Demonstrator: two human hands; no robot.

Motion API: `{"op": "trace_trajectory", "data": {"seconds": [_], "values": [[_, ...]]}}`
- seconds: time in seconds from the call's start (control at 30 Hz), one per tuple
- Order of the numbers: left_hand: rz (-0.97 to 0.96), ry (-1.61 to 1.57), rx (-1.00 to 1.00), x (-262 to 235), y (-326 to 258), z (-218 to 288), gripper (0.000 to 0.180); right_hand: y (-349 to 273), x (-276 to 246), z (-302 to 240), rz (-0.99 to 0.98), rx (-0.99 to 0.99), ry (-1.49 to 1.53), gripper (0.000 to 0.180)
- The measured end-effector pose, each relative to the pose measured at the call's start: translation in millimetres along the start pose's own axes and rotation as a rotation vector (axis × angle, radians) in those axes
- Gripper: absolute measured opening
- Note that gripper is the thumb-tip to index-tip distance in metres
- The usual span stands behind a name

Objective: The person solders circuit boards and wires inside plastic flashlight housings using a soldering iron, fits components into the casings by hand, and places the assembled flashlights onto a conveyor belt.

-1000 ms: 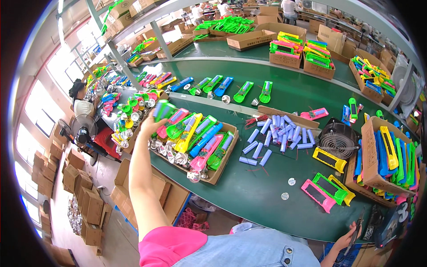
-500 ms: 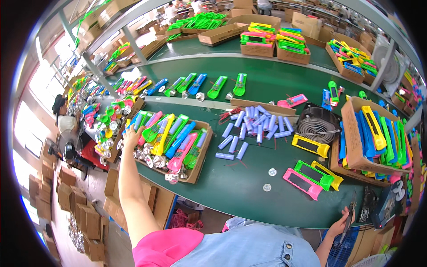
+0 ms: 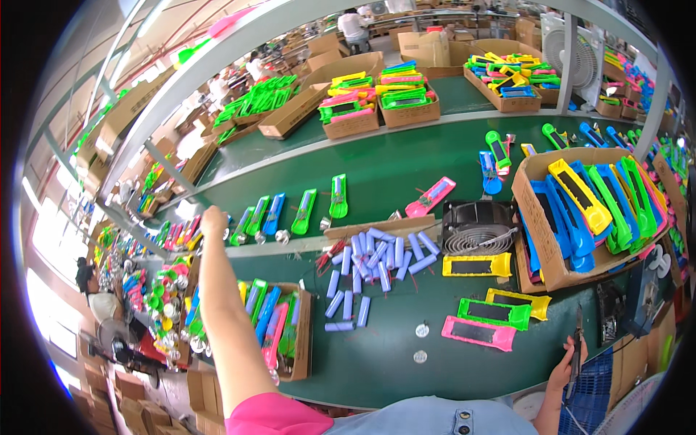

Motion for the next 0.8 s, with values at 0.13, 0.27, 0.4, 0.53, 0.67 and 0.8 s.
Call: {"op": "trace_trajectory", "data": {"seconds": [0.13, 0.27, 0.4, 0.53, 0.67, 0.8], "values": [[0.031, -0.192, 0.049, 80, 13, 83, 0.029, -2, 0, -10, -0.011, 0.027, -0.089, 0.03], [-0.005, -0.189, 0.036, 138, 25, 125, 0.03, -2, 5, -9, -0.04, 0.069, -0.159, 0.03], [0.029, -0.087, -0.011, 193, 31, 124, 0.051, -3, 4, -3, -0.045, 0.061, -0.249, 0.03], [-0.226, -0.212, -0.032, 227, 26, 116, 0.056, 0, 10, -5, -0.063, 0.049, -0.29, 0.031], [0.021, -0.045, -0.003, 176, 12, 152, 0.051, -3, 4, 2, -0.062, 0.076, -0.267, 0.03], [-0.119, -0.577, 0.428, 171, 4, 231, 0.048, -1, 3, -14, -0.054, 0.043, -0.21, 0.029]]}}
Point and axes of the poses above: each hand's wrist, its own y-axis towards the middle knuckle, its own x-axis out of the palm, z = x × y, the point moved 10 cm from there along y, towards the middle knuckle, and after that the axes turned 5 degrees about z, right-handed, at the moved point
